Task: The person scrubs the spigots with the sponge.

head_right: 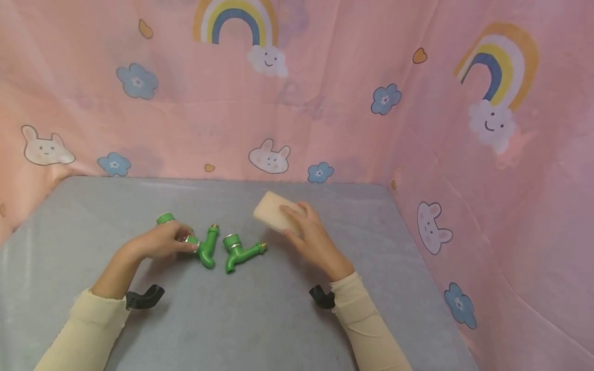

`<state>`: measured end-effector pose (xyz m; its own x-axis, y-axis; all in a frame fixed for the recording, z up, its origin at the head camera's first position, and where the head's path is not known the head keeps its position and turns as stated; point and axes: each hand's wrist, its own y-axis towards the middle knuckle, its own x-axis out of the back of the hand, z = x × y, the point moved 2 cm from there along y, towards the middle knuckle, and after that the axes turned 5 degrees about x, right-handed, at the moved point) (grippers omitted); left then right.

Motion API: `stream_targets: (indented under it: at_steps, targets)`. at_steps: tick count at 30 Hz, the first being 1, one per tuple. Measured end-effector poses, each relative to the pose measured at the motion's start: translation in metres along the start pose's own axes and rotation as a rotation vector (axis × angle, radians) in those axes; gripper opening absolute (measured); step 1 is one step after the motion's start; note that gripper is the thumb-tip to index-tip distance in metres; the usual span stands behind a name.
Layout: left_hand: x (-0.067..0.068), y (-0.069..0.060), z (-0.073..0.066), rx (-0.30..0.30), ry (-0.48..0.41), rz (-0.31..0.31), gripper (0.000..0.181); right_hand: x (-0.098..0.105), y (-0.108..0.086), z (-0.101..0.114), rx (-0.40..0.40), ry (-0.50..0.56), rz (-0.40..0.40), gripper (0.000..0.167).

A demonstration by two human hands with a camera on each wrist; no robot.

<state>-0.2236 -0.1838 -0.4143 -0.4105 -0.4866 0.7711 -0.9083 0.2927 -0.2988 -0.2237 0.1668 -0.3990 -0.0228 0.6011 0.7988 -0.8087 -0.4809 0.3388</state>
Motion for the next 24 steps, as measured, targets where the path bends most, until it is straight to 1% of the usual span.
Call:
stream_targets:
  at_steps: [3,6,7,9,11,14,16,18,21,24]
  targets:
    - [0.000,0.001,-0.001,-0.003,-0.071,0.004,0.040,0.000,-0.001,0.000,-0.008,0.018,-0.006,0.056]
    - [0.002,0.002,-0.002,-0.004,-0.164,-0.010,0.043,0.001,-0.002,0.000,-0.010,0.028,-0.008,0.056]
    - [0.003,0.002,-0.002,-0.007,-0.201,-0.021,0.043,0.001,-0.002,0.000,-0.010,0.034,-0.009,0.057]
    - [0.005,0.002,-0.003,-0.013,-0.255,-0.066,0.044,0.002,-0.002,0.001,-0.010,0.039,-0.012,0.057]
    - [0.007,0.003,-0.004,-0.020,-0.329,-0.103,0.046,0.003,-0.001,0.002,-0.011,0.045,-0.015,0.056]
    - [0.009,0.005,-0.006,-0.017,-0.452,-0.127,0.053,0.004,0.000,0.003,-0.012,0.055,-0.019,0.056]
    - [0.009,0.006,-0.009,-0.018,-0.537,-0.131,0.057,0.004,0.001,0.004,-0.012,0.065,-0.020,0.056]
    - [0.009,0.007,-0.011,-0.025,-0.601,-0.140,0.057,0.004,0.001,0.005,-0.007,0.067,-0.025,0.055]
    - [0.008,0.006,-0.016,-0.045,-0.673,-0.150,0.054,0.004,0.000,0.009,0.013,0.084,-0.039,0.056]
    - [0.004,0.005,-0.020,-0.077,-0.721,-0.150,0.052,0.002,0.001,0.015,0.044,0.107,-0.064,0.055]
